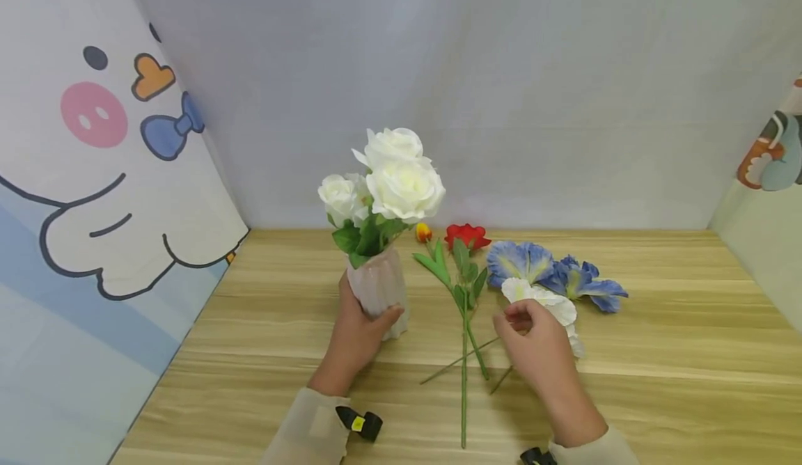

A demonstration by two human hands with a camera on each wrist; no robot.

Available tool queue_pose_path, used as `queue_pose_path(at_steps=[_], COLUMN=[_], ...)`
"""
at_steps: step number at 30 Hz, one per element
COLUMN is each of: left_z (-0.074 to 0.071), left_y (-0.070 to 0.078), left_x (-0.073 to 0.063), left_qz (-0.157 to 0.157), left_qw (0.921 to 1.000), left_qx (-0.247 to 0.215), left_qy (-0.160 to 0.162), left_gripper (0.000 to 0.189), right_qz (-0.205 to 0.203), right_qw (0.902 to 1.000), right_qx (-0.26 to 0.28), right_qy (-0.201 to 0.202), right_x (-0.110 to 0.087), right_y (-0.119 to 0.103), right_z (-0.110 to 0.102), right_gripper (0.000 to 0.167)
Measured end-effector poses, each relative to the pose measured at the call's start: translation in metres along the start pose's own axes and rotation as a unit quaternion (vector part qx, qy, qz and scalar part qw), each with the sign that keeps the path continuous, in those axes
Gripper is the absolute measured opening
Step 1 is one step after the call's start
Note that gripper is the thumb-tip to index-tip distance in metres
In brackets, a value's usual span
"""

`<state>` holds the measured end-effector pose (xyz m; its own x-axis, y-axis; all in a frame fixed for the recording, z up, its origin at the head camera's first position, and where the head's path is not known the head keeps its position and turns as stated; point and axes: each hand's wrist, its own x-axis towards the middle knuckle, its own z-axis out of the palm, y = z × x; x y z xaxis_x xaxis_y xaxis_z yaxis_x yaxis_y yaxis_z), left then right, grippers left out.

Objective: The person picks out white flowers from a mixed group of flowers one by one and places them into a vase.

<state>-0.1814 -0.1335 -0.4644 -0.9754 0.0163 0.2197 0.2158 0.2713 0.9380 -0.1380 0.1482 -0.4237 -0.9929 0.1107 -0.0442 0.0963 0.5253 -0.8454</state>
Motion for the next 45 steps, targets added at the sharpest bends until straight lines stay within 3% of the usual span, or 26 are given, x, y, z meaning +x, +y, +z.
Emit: queue_pose_path(at_steps=[9,16,19,22,25,29,34,35,36,38,45], left_z=[0.0,0.0,-0.001,-0.002,-0.002,-0.002,-0.001,-0.001,0.0,0.0,0.001], left_y=[0.0,-0.002,-0.002,-0.002,-0.003,-0.004,-0.004,-0.004,-0.004,-0.004,-0.002], left_x=[0.001,0.001,0.001,0.001,0.001,0.001,0.001,0.001,0.001,0.001,0.0], left_qz=[0.004,0.004,0.001,-0.003,-0.005,-0.004,-0.002,0.0,0.002,0.005,0.003], left_qw=[1.0,1.0,1.0,1.0,1.0,1.0,0.9999,0.9999,0.9999,0.9999,1.0], left_qx=[-0.005,-0.006,-0.006,-0.005,-0.006,-0.007,-0.011,-0.012,-0.012,-0.01,-0.008], left_qy=[0.002,0.0,0.002,0.002,0.002,0.001,0.004,0.004,0.003,0.002,0.001], left_gripper=[0.103,0.103,0.103,0.102,0.102,0.102,0.101,0.101,0.101,0.102,0.103], right_qz=[0.057,0.106,0.119,0.136,0.154,0.172,0.203,0.209,0.212,0.214,0.211], right_qw=[0.9979,0.9875,0.9784,0.9607,0.9334,0.8928,0.8288,0.8201,0.8138,0.8101,0.8115], right_qx=[0.008,0.095,0.149,0.221,0.299,0.388,0.499,0.512,0.523,0.532,0.539], right_qy=[-0.03,-0.067,-0.08,-0.098,-0.126,-0.15,-0.151,-0.145,-0.138,-0.121,-0.082], right_x=[0.0,0.0,0.001,0.001,0.003,0.005,0.009,0.01,0.01,0.011,0.012], right_y=[0.015,0.02,0.02,0.02,0.021,0.022,0.022,0.022,0.022,0.023,0.022], right_z=[0.003,0.002,0.004,0.005,0.006,0.008,0.016,0.017,0.019,0.022,0.029], right_gripper=[0.037,0.04,0.043,0.05,0.056,0.057,0.06,0.06,0.059,0.056,0.051])
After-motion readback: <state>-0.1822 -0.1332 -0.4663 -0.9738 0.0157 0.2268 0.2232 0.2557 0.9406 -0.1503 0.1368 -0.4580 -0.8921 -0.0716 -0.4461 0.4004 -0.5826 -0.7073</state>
